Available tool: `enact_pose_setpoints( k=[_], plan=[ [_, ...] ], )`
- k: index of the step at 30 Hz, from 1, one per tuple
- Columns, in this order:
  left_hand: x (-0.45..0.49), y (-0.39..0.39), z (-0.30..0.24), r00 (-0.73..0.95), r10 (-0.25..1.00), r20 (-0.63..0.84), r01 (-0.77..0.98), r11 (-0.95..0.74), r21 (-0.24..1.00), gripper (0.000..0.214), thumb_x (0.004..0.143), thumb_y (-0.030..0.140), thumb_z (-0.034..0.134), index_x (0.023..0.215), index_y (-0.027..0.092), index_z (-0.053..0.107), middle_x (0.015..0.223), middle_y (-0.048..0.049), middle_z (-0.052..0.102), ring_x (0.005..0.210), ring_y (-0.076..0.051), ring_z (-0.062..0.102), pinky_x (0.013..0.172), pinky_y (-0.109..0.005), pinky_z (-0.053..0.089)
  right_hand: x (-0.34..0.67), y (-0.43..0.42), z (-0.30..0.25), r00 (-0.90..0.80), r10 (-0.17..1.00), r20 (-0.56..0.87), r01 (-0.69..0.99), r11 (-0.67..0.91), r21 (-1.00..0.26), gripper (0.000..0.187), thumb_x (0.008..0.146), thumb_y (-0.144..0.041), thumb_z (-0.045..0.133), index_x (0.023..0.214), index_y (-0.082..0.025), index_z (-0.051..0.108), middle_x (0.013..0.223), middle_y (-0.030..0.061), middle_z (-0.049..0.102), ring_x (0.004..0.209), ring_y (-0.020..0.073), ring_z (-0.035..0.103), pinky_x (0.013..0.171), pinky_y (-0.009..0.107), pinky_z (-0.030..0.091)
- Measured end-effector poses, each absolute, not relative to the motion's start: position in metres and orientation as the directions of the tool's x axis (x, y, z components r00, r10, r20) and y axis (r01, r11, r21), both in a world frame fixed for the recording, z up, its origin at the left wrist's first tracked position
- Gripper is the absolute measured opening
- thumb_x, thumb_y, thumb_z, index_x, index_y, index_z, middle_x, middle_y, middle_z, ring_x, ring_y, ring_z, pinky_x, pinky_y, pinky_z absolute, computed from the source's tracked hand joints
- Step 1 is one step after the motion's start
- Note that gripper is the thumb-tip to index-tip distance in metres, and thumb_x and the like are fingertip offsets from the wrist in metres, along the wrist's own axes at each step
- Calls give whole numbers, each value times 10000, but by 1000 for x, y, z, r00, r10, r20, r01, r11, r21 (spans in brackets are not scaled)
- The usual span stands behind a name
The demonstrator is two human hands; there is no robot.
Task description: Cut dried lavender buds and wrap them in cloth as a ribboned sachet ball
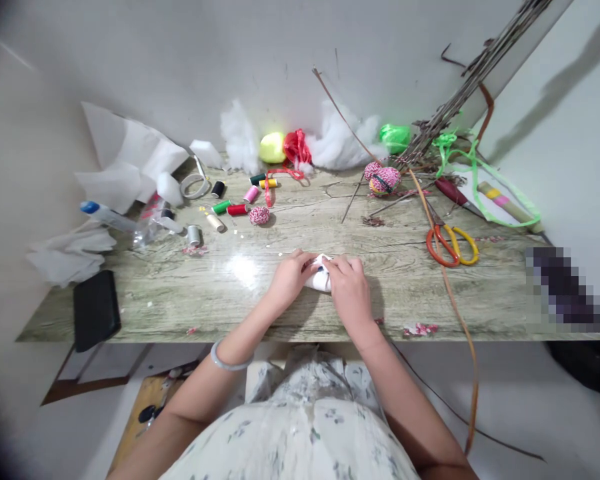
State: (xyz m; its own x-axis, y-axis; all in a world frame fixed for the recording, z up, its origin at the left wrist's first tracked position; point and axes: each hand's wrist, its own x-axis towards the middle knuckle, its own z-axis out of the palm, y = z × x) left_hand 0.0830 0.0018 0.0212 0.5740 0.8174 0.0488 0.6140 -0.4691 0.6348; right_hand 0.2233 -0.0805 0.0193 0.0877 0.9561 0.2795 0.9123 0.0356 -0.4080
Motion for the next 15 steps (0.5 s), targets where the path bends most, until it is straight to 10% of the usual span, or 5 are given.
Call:
enact_pose_setpoints(
  k=[6, 15],
  plan=[
    [85, 4, 19, 476, 874, 93, 761, -463, 455, 329, 822, 365, 645, 1073, 157, 602, 1011, -92, 570, 944, -223, 539, 863, -370, 432, 224, -86, 25, -20, 974, 224, 957, 83, -278, 390, 920, -183, 417, 1272, -203, 585, 1098, 115, 635, 1054, 279, 465, 865, 420, 429],
    [79, 1, 30, 391, 920, -6, 852, -360, 379, 488, 810, 550, 583, 947, 83, 601, 893, -161, 622, 908, -281, 568, 833, -398, 421, 212, -104, 5, 114, 943, 312, 893, 41, -449, 433, 900, -299, 508, 1326, -222, 526, 1281, 144, 506, 1128, 280, 485, 925, 449, 446]
  ],
)
